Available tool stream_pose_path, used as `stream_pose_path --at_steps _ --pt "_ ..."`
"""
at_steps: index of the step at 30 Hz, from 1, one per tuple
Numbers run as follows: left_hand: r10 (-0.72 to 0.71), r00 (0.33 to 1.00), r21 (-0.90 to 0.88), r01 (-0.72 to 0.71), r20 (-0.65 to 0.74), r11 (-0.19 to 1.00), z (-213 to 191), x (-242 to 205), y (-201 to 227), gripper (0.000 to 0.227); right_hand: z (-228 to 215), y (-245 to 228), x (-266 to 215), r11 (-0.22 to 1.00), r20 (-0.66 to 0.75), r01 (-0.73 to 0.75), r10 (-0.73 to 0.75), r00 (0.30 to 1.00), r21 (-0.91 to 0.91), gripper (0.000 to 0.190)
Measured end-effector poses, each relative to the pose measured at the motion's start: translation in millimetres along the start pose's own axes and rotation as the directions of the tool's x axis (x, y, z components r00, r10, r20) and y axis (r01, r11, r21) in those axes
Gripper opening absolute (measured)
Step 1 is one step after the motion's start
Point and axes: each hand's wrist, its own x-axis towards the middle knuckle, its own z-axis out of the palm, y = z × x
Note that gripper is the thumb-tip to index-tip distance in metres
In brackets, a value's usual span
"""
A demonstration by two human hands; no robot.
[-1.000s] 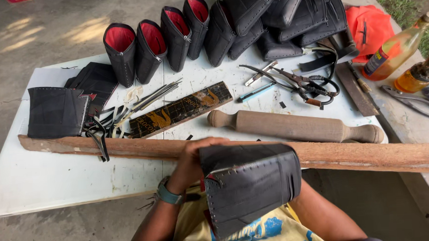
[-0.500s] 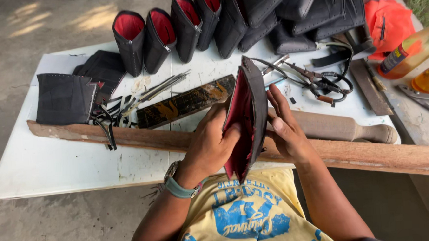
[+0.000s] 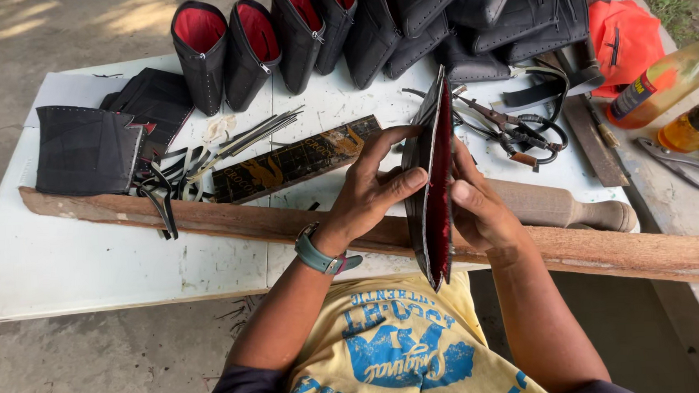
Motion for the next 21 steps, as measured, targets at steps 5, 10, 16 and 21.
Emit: stream_pose_path --at_steps 5,10,16,21 --pt "0.004 0.999 0.193 0.006 -0.049 0.981 3.7 2.9 -0.8 0.072 -3.0 -0.2 4.9 0.997 -0.004 -0.038 0.038 0.999 0.063 0.124" --pt "0.036 0.999 0.201 -0.039 0.019 0.979 12.0 5.6 -3.7 0.077 -4.4 -14.3 5.6 0.999 -0.041 -0.045 0.045 0.998 0.004 0.118" --pt "0.001 1.0 0.218 -0.005 0.017 0.976 13.4 3.1 -8.2 0.086 5.5 -21.5 2.7 0.997 -0.068 -0.07 0.068 0.995 -0.041 0.119" --pt "0.078 0.996 0.273 -0.084 0.031 0.958 12.4 -1.8 -13.6 0.087 7.5 -18.3 -1.0 0.999 -0.03 -0.052 0.052 0.998 -0.013 0.119"
